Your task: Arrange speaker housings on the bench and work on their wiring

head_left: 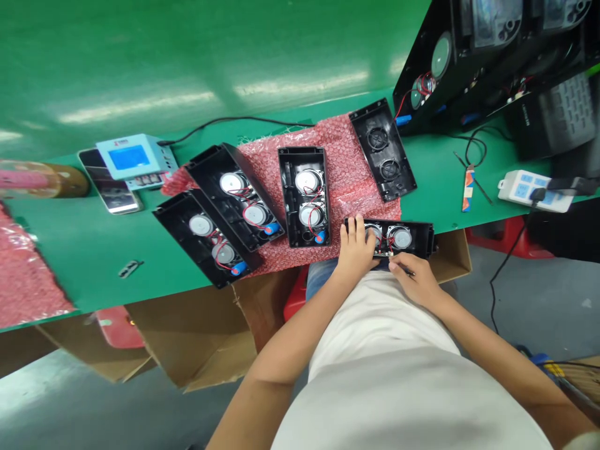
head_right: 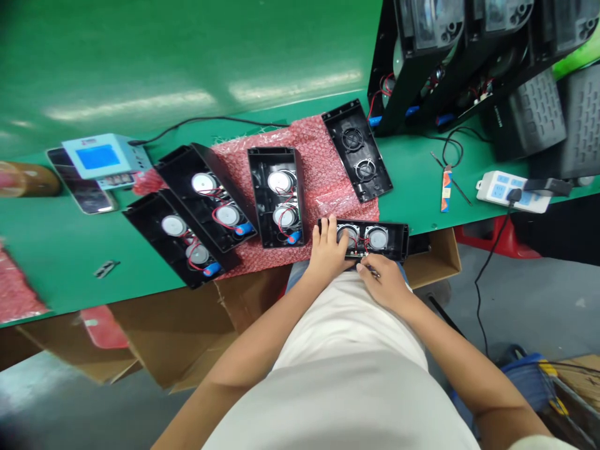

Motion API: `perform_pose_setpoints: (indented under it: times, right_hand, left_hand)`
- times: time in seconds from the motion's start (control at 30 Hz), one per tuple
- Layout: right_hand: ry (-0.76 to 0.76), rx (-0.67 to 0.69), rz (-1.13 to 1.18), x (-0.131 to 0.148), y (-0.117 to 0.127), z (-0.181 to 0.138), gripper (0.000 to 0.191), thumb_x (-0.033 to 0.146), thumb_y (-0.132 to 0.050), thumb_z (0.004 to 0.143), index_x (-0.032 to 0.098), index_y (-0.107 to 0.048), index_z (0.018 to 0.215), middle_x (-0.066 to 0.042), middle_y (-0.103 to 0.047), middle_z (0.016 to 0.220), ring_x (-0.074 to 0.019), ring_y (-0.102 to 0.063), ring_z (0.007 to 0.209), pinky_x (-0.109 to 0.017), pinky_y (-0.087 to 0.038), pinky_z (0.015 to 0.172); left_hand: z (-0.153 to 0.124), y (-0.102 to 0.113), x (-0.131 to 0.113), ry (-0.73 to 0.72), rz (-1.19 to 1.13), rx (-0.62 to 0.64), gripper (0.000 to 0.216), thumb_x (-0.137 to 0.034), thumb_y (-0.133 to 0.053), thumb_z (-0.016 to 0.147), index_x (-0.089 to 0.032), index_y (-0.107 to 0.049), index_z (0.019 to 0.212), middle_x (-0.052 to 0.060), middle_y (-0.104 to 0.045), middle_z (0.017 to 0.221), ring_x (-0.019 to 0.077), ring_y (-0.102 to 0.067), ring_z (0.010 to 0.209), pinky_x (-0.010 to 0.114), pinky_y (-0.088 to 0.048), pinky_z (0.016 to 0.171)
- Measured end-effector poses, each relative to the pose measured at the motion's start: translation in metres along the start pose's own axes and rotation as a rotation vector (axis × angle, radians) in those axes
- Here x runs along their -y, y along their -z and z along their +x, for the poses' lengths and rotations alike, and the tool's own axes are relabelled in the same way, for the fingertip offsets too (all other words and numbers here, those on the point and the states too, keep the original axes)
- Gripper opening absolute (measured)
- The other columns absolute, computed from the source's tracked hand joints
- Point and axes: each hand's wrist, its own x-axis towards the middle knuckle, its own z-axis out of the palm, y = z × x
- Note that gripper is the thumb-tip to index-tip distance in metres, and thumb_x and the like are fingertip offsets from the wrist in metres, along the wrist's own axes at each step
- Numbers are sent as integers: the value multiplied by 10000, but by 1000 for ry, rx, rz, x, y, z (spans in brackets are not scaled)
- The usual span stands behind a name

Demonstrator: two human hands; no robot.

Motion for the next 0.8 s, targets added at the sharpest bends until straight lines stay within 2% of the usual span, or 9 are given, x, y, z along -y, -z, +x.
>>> perform_pose_setpoints:
  times: [0.17, 0.4, 0.63, 0.8]
  right_hand:
    - [-59, 21, 90, -6, 3, 2, 331, 368, -397, 925, 184, -599, 738, -27, -593, 686, -173, -577, 674, -280, -468, 640]
    - [-103, -17, 229, -31, -3, -10, 306, 360, -382, 938, 173, -614, 869, -56, -653, 850, -204, -634, 799, -333, -524, 707]
    - [-8, -14, 145, -9, 5, -12, 244, 328, -419, 920, 191, -610, 857, -74, -644, 882, -215, -605, 875, -345, -481, 794]
    - [-14, 37, 97, -1, 7, -1, 277, 325, -406, 921, 193, -595, 768, -62, -617, 789, -192, -580, 744, -317, -462, 701]
  left_hand:
    - [-1, -1, 1, -2, -11, 0, 717, -368, -743, 624, -72, -479, 1222, 313, -177, 1423, 436, -169, 1322, 582, -182, 1053]
    - [-1, 4, 0, -7, -4, 28, 695, -361, -725, 649, -57, -479, 1223, 320, -190, 1417, 450, -174, 1312, 586, -189, 1048]
    - [1, 6, -1, 11, -23, 21, 667, -351, -729, 647, -66, -504, 1206, 309, -194, 1419, 443, -193, 1312, 585, -195, 1046]
    - [1, 6, -2, 12, -20, 14, 649, -345, -721, 654, -62, -511, 1199, 311, -202, 1415, 443, -202, 1310, 581, -196, 1047]
